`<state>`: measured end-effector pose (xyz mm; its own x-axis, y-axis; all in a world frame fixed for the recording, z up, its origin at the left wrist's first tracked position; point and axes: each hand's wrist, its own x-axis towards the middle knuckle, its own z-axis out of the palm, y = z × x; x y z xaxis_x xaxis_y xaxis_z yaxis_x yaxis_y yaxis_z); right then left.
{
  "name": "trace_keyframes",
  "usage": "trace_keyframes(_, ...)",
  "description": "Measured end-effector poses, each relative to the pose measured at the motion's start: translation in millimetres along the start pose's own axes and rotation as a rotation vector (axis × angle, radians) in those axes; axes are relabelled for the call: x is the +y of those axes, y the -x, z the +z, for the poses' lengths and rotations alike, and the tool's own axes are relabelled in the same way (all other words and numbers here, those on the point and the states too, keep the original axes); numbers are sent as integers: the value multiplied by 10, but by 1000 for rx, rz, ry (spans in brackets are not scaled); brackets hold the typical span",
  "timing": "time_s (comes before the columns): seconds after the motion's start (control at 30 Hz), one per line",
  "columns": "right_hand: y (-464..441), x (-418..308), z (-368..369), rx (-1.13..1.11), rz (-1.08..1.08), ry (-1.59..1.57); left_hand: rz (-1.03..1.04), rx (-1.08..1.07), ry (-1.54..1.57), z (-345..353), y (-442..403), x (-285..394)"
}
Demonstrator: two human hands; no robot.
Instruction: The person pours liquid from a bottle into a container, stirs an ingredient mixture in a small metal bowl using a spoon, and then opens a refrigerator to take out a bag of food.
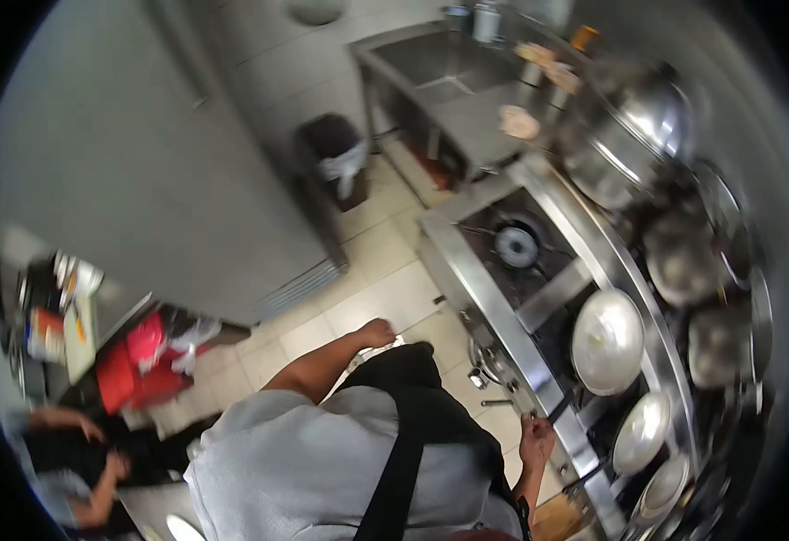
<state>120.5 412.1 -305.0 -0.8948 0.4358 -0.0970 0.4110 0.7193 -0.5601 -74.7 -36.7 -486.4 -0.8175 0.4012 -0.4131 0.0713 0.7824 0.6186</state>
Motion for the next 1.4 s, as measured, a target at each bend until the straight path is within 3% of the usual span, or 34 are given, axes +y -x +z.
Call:
trace_keyframes(0.03,-64,-17,47,-56,-12,-87,-94,106,198,-54,130,125)
trace_keyframes(0.07,-107,-62,82,-110,-10,-171,-49,183,305,-265,267,280)
trace_keyframes(0.17,-367,-224,345,-376,-86,-439,-154,316,347,-692,472,260)
trace_keyframes(0.3,-695,-1750,445,-475,-425,-212,-150,498,491,-1207,873,310)
trace_keyframes(0.43,-891,-3510,798,-677,-744,-313,-27,439,895,-1701,1340,401)
trace_keyframes(0.57,-880,-5531,1518,-847,-1043,-689,188,648,754,-2734,2096,754)
trace_keyframes(0.63,-958,-6487,2109,-848,-1059,-1016,254,811,595,-3334,2543,971)
trace_keyframes(0.73,-941,-7274,2589,-686,-875,-1081,412,1104,394,-3946,3042,1124)
trace_keyframes(0.8,-885,-7377,2795,-551,-784,-1155,396,1213,443,-4236,3312,1115)
trace_keyframes(1.0,-1085,-7120,2770,-776,-938,-1199,401,1392,246,-4581,3364,1404)
trace_keyframes(1.03,-1070,-6980,2650,-836,-921,-1229,371,1424,190,-4612,3331,1498)
trace_keyframes(1.13,-1228,-6517,2402,-1300,-991,-1383,337,1517,57,-4659,3223,1854)
trace_keyframes(1.2,-1493,-6173,2547,-1568,-989,-1250,417,1521,99,-4577,3213,2038)
trace_keyframes(1.27,-1617,-5806,2844,-1532,-869,-854,406,1849,19,-4397,3208,2190)
trace_keyframes(1.33,-1694,-5381,3359,-1352,-875,-450,441,1904,-78,-4100,3543,2151)
trace_keyframes(1.4,-1748,-5144,3469,-1395,-847,-279,385,2020,-139,-3830,3717,2249)
